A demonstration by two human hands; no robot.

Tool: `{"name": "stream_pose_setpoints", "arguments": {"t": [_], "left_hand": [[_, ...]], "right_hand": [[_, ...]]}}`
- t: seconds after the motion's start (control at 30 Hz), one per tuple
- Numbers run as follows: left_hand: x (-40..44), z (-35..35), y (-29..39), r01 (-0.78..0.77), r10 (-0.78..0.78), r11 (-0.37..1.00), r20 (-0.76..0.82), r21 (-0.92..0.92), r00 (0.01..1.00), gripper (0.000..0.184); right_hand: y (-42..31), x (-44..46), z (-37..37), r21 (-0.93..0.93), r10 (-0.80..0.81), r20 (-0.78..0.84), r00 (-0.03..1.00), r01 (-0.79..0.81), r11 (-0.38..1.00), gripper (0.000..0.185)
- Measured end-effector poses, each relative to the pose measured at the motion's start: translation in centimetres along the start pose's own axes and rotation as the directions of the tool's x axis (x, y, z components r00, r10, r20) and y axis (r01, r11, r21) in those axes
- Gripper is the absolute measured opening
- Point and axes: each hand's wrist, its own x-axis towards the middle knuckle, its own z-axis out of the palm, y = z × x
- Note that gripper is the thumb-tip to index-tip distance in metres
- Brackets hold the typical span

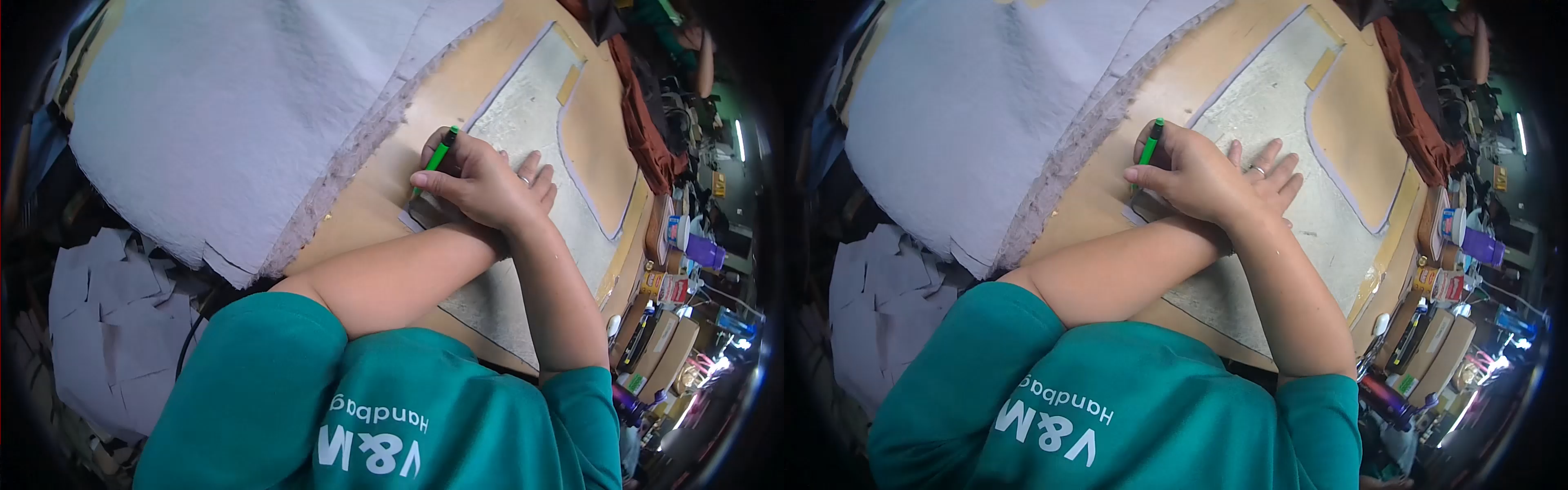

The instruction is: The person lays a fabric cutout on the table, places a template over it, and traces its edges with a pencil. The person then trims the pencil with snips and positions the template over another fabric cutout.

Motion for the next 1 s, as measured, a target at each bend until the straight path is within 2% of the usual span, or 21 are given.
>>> {"name": "stream_pose_setpoints", "arguments": {"t": [0.03,0.13,0.23,0.3,0.33,0.37,0.43,0.53,0.57,0.63,0.7,0.77,0.9,1.0], "left_hand": [[-0.1,-0.1,0.0,0.004,-0.004,1.000,-0.002,0.028,1.000,0.060],[-0.3,-0.4,-0.1,-0.005,0.005,1.000,-0.010,-0.020,1.000,0.060],[-0.1,-0.6,-0.1,0.005,-0.004,0.999,0.022,-0.032,1.000,0.061],[0.1,-0.2,-0.1,-0.004,0.004,0.993,-0.006,-0.117,1.000,0.060],[0.1,-0.8,-0.1,-0.001,0.006,0.990,0.036,-0.138,0.999,0.059],[0.5,-0.1,0.0,0.022,-0.017,0.991,0.035,-0.134,0.999,0.059],[1.3,2.9,0.7,0.074,-0.093,0.979,-0.096,-0.187,0.991,0.058],[1.4,-1.3,1.0,0.225,-0.178,0.965,0.290,-0.138,0.941,0.057],[1.4,-1.9,1.1,0.213,-0.172,0.964,0.235,-0.161,0.957,0.056],[1.1,-2.3,1.1,0.197,-0.173,0.959,0.132,-0.203,0.976,0.054],[1.1,-1.7,1.1,0.189,-0.171,0.954,0.095,-0.234,0.981,0.054],[1.2,-1.9,1.0,0.191,-0.170,0.953,0.107,-0.235,0.980,0.054],[1.2,-1.9,0.9,0.201,-0.181,0.948,0.103,-0.247,0.978,0.053],[1.2,-1.8,1.0,0.205,-0.188,0.950,0.093,-0.235,0.978,0.052]], "right_hand": [[-0.2,-0.1,0.0,0.008,0.038,0.017,0.999,-0.038,0.999,0.018],[0.7,0.1,0.6,-0.038,-0.087,0.019,0.996,0.088,0.995,0.016],[0.9,0.2,0.7,0.065,-0.111,-0.058,0.992,0.115,0.991,0.020],[0.2,-0.1,0.0,-0.102,-0.118,-0.039,0.992,0.113,0.988,0.019],[0.9,0.1,0.0,-0.076,-0.207,-0.082,0.975,0.200,0.977,0.019],[1.0,0.1,-0.6,-0.143,-0.240,-0.124,0.963,0.222,0.964,0.019],[2.7,1.0,-2.7,-0.194,-0.173,-0.189,0.967,0.136,0.972,0.014],[4.2,2.8,-7.1,0.045,-0.080,-0.335,0.939,0.100,0.994,0.014],[5.2,3.9,-8.8,-0.015,-0.079,-0.385,0.919,0.079,0.997,0.015],[7.8,6.3,-12.4,-0.117,-0.184,-0.525,0.831,0.144,0.983,0.016],[9.1,8.1,-15.8,-0.102,-0.170,-0.613,0.772,0.136,0.985,0.016],[10.7,10.5,-19.4,0.009,-0.107,-0.659,0.745,0.150,0.989,0.015],[12.6,13.8,-25.0,-0.064,-0.100,-0.753,0.651,0.078,0.995,0.013],[13.2,15.3,-26.9,0.095,-0.040,-0.790,0.612,0.187,0.978,0.015]]}}
